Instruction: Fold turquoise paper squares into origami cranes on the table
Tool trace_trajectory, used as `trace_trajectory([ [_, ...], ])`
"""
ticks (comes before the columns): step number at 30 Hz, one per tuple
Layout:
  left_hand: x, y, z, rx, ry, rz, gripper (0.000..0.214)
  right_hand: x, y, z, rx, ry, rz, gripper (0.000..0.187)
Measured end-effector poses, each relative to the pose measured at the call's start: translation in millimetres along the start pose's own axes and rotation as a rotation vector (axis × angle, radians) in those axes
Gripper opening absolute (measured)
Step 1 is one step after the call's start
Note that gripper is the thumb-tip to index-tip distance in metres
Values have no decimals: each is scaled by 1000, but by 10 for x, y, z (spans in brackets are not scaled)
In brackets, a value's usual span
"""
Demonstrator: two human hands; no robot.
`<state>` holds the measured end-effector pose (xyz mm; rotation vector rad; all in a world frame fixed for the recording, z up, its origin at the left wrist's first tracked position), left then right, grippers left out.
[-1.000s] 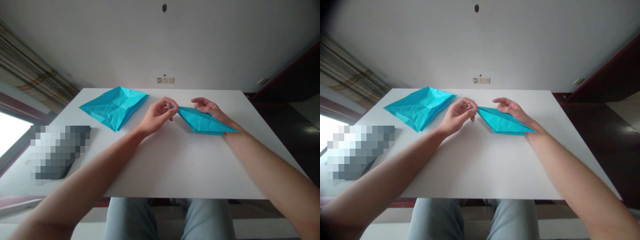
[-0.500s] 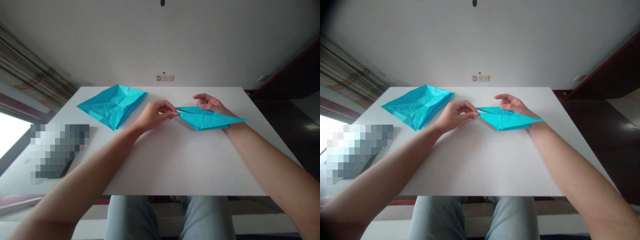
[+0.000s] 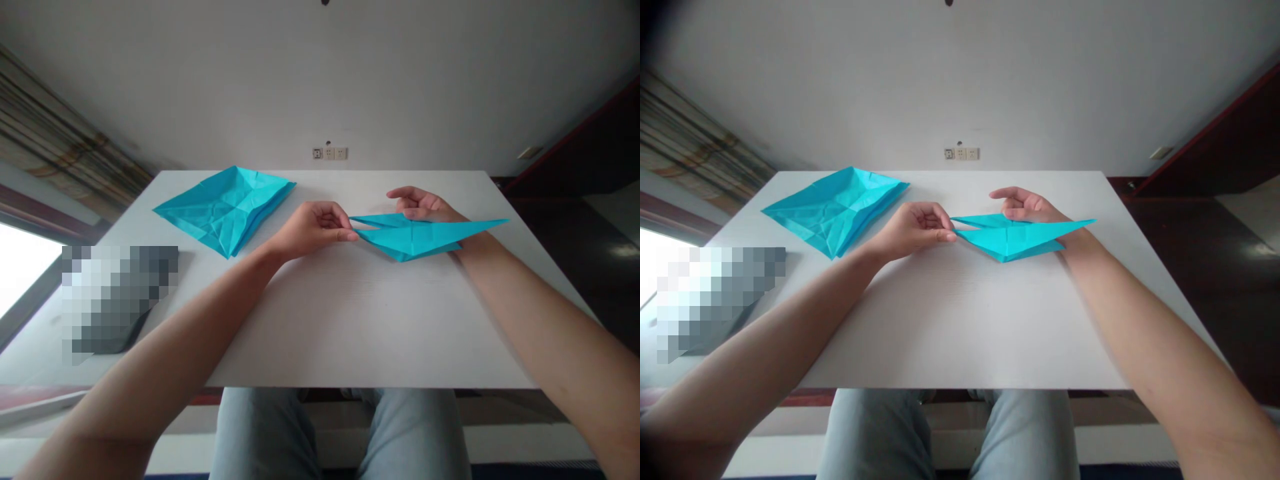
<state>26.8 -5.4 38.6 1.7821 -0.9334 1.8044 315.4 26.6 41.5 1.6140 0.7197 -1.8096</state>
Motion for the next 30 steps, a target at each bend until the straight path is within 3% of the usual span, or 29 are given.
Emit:
trace_trajectory([
  [11, -17, -11, -31, 37, 1, -1, 61, -25, -2, 17, 34, 33, 22, 58],
  [17, -48, 6, -49, 93, 41, -8, 71, -35, -26, 79, 135, 75, -79, 54],
  [23, 60, 11, 73, 132, -36, -30, 70, -42, -80, 204, 260, 202, -205, 42],
  [30, 45, -26, 71, 298, -59, 47, 67, -74, -95, 433, 268, 346, -235, 45],
])
Point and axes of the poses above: each hand's wrist, its own y-axis away from the middle knuckle, its own z-axis out of the palm, x = y × z, the point moved 3 cm from there along -y, towards the middle knuckle, and after that the axes turned 15 degrees about -x, right-handed, at the moved point
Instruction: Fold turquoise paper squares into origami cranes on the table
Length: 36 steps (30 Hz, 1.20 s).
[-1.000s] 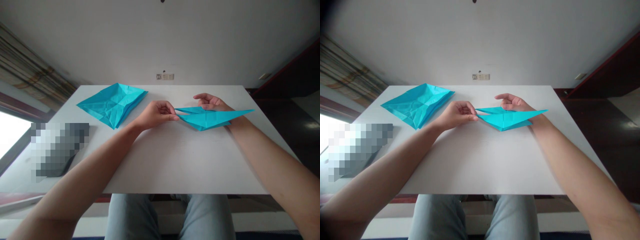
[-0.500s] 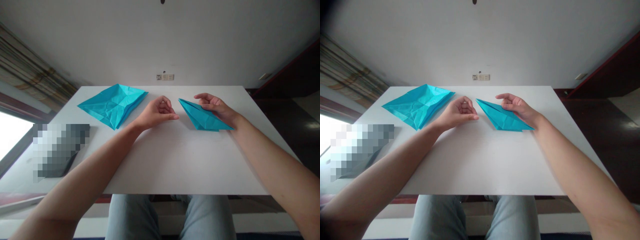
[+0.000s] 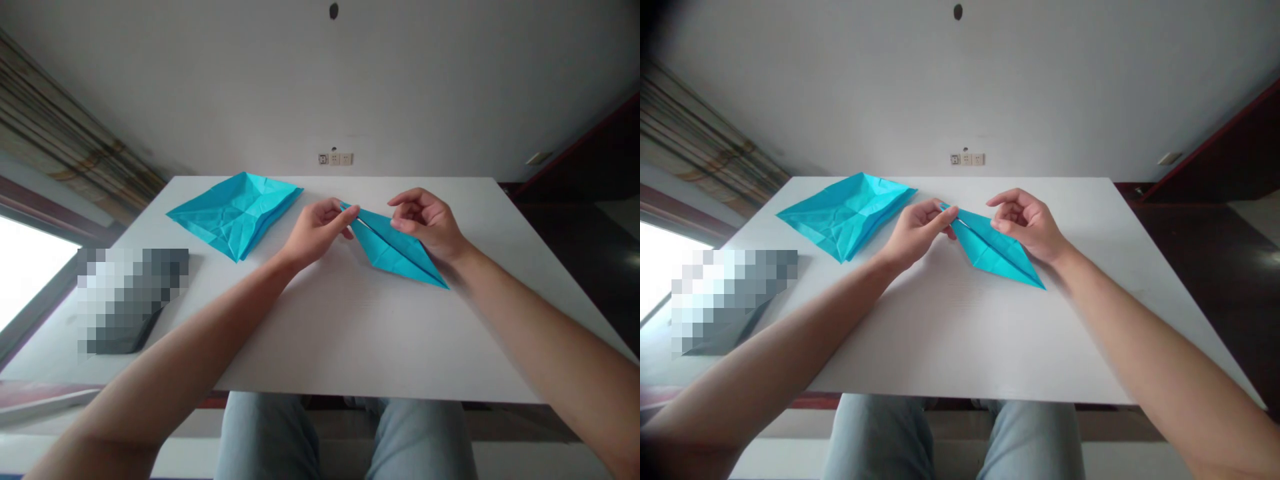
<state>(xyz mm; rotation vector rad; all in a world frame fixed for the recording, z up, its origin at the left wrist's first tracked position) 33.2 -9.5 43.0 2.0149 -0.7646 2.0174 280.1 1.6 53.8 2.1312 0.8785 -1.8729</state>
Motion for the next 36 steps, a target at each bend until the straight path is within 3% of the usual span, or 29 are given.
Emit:
trace_trajectory([
  [5, 11, -10, -30, 59, -2, 0, 67, -70, 19, 20, 60, 26, -15, 46],
  [14, -18, -17, -118, 119, -30, -28, 64, -18, 25, -8, 2, 24, -14, 46],
  [23, -39, -39, -18, 64, 139, -17, 68, -32, 4, 24, 78, 40, -20, 49],
  [27, -69, -44, -17, 75, 151, -20, 65, -33, 13, 114, -64, -9, -14, 57],
  [32, -55, -7, 35, -39, 270, -44, 54, 37, 3, 118, -127, -185, 44, 48],
  [36, 26, 64, 117, -173, 313, -91, 51, 96, -30, 127, -131, -162, 79, 37],
])
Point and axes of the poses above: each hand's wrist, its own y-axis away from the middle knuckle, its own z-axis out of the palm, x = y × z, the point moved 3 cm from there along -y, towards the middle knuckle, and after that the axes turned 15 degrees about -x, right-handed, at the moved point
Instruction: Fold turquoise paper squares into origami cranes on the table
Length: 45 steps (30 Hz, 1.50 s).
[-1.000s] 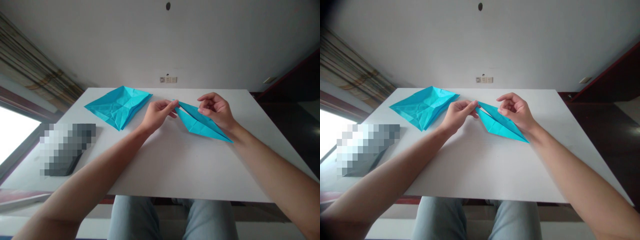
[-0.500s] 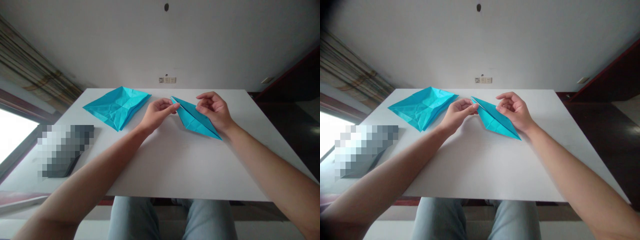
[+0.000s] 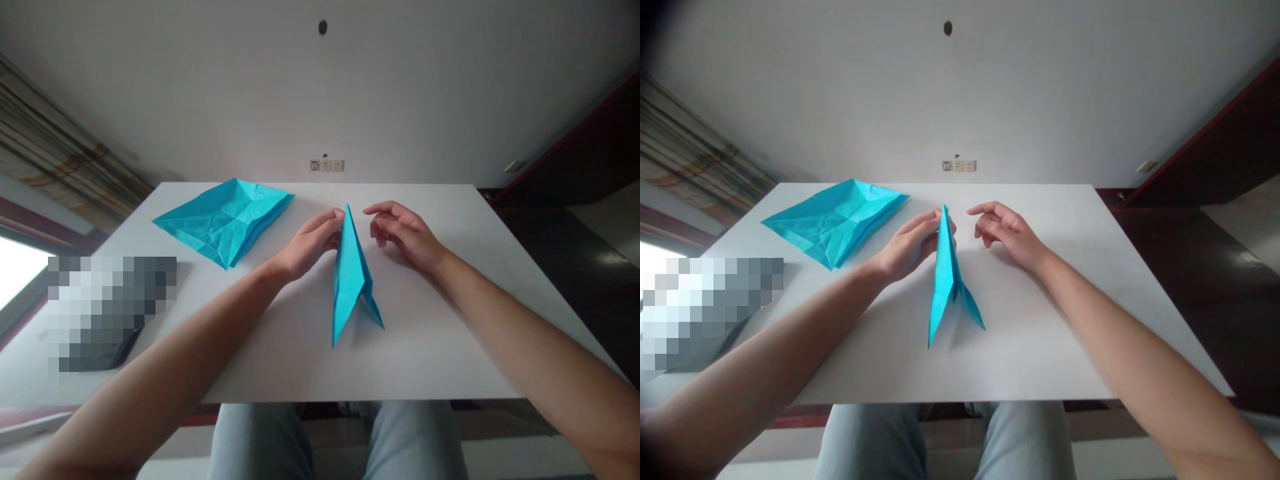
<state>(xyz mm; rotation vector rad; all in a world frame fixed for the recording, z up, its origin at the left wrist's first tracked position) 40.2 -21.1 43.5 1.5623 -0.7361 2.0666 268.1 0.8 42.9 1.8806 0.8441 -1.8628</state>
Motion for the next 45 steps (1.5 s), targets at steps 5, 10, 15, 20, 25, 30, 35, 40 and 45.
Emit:
trace_trajectory([
  [5, 58, 61, 152, -234, -101, -131, 53, 24, -23, 97, -92, 2, -9, 41],
  [10, 36, 66, 149, -245, -153, -110, 56, -7, -31, 130, -57, 20, -30, 42],
  [15, 31, 79, 149, -239, -203, -136, 60, -6, -33, 124, -63, 46, -38, 47],
  [20, 58, 79, 177, -239, -268, -147, 61, -66, -17, 158, -89, 38, -83, 40],
  [25, 47, 68, 169, -215, -271, -127, 56, -67, -30, 158, -64, 35, -84, 45],
  [30, 58, 52, 158, -171, -244, -69, 54, -36, -40, 89, 38, 130, -93, 48],
  [35, 82, 27, 159, -95, -303, -2, 62, -80, -34, 71, 104, 121, -141, 45],
  [40, 72, 22, 169, -45, -354, 7, 64, -117, -24, 151, -9, 109, -66, 51],
  [45, 55, 38, 196, -44, -443, -2, 62, -114, -19, 172, -40, 54, -24, 59],
])
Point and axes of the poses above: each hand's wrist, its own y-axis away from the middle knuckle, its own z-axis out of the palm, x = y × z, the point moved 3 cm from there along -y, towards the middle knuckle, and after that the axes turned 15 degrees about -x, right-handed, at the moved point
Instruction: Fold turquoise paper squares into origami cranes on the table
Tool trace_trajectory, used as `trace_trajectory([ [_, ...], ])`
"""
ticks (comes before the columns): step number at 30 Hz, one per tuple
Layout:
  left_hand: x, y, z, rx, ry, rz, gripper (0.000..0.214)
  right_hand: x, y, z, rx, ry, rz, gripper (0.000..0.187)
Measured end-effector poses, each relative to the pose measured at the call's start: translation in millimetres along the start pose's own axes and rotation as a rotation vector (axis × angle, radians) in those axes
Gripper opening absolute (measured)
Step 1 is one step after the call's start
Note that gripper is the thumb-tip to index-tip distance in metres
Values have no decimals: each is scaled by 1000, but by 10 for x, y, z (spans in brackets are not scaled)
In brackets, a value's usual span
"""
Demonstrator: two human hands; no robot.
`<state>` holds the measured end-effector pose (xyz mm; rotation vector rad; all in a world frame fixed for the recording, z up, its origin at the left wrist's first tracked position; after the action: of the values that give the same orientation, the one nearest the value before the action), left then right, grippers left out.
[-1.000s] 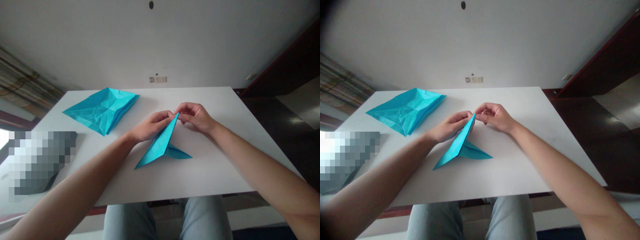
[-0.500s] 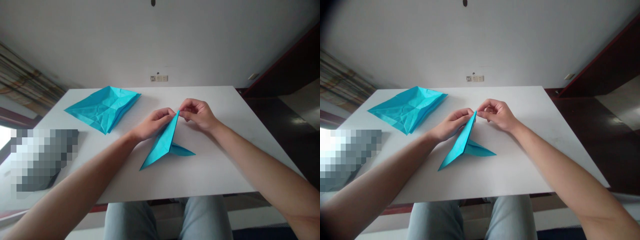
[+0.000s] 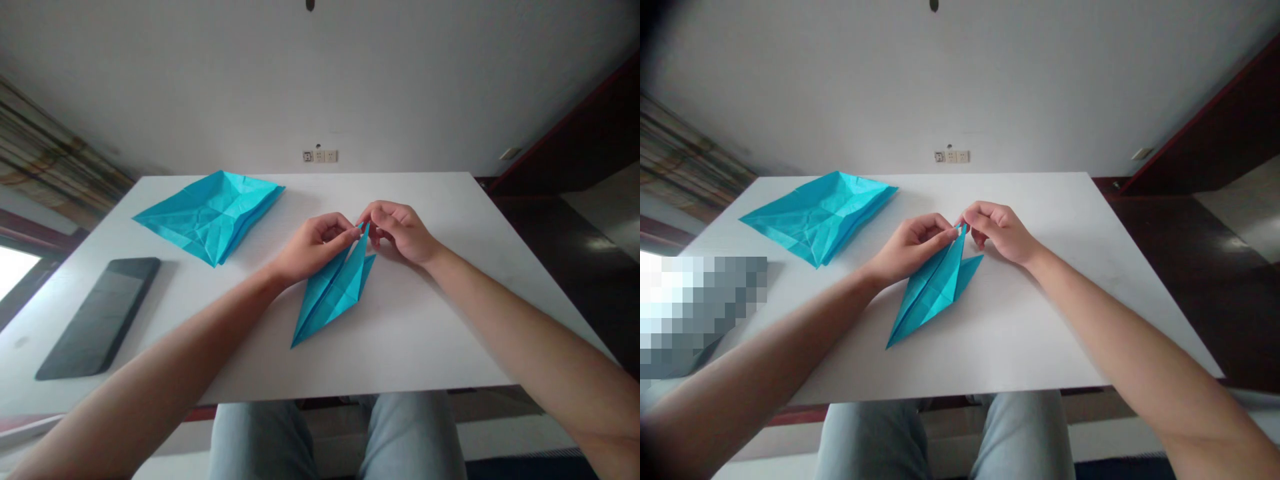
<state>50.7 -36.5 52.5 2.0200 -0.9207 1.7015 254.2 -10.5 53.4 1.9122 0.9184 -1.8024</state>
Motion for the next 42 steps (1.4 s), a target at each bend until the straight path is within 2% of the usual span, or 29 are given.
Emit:
trace_trajectory([
  [5, 4, 18, 22, -18, -164, -30, 52, -17, 1, -8, -15, 13, 21, 53],
  [11, -14, 29, 25, -10, -243, -37, 43, -3, -2, -6, -35, 30, 26, 45],
  [20, -11, 19, -11, 10, -224, -28, 48, 50, -33, -82, 132, 24, -2, 57],
  [23, -22, 12, -18, 27, -166, -38, 53, 55, -27, -141, 231, -18, -27, 60],
  [25, -30, 5, -31, 66, -103, -16, 57, 51, -10, -162, 245, -32, -19, 60],
  [27, -32, 0, -64, 156, -50, 46, 61, 58, 3, -137, 147, -9, 17, 60],
  [31, -31, 5, -145, 371, -51, 180, 59, 100, 14, 8, -181, 68, 52, 59],
  [33, -35, 6, -159, 424, -73, 191, 58, 105, 9, 48, -219, 139, 40, 53],
  [36, -35, 14, -149, 440, -62, 180, 60, 72, -12, 40, -142, 203, -25, 45],
  [42, -49, 31, -135, 350, -20, 136, 61, 2, -27, -57, 165, 143, -126, 51],
])
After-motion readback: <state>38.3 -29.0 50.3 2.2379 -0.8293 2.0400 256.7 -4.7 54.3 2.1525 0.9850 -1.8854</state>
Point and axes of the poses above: each hand's wrist, its own y-axis away from the middle knuckle, its own z-axis out of the palm, x = y × z, the point moved 3 cm from there along -y, towards the middle knuckle, and after that the axes turned 15 degrees about -x, right-handed, at the moved point
